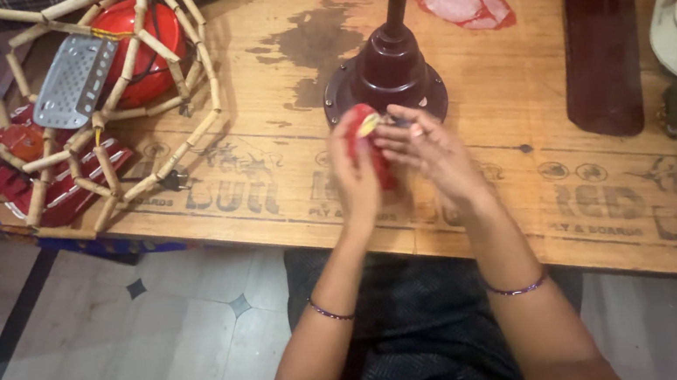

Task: The person cleans a ceiling fan motor and wire components using a red cloth by hand, wiping the surfaces and handling blue wires.

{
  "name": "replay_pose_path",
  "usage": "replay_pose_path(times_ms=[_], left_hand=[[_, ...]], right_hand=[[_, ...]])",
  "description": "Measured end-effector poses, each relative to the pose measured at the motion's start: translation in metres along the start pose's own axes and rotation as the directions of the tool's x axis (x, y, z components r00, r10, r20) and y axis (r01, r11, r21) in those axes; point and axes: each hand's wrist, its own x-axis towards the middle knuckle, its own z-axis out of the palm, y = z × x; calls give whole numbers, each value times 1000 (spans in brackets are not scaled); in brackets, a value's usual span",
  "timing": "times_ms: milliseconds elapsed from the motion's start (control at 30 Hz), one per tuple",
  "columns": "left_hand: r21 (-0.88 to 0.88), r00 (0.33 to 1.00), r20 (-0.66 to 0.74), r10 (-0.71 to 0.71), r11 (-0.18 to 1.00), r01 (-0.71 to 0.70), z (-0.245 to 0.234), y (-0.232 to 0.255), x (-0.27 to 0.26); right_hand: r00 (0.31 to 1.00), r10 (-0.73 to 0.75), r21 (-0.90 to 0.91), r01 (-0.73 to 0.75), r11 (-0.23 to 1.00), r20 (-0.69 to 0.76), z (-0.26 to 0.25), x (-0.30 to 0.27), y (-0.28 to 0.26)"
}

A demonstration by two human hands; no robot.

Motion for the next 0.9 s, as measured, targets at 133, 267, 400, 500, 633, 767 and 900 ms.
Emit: replay_pose_path(times_ms=[133, 267, 400, 500, 633, 767, 900], left_hand=[[-138, 920, -290, -262, 963, 231, -21, -26, 24], [224, 989, -148, -27, 973, 60, -27, -46, 66], [445, 979, 162, -127, 894, 42, -6, -62, 72], [521, 989, 119, 93, 842, -142, 1, -53, 50], [713, 991, 130, 14, 693, -104, 15, -25, 18], [706, 964, 262, 50, 671, -227, 37, 8, -28], [634, 960, 277, 34, 745, -209, 37, 16, -31]], right_hand=[[908, -302, -522, 114, 846, -291, -40, 33, -2], [845, -504, -805, 167, 570, -181, -73, 70, 9], [831, -542, -885, 340, 319, 124, -85, 88, 36], [838, -543, -837, 337, 432, 57, -80, 91, 43], [847, -530, -806, 288, 517, -37, -75, 86, 46], [834, -550, -822, 287, 491, -37, -76, 86, 48], [822, -567, -814, 293, 503, -55, -78, 84, 52]])
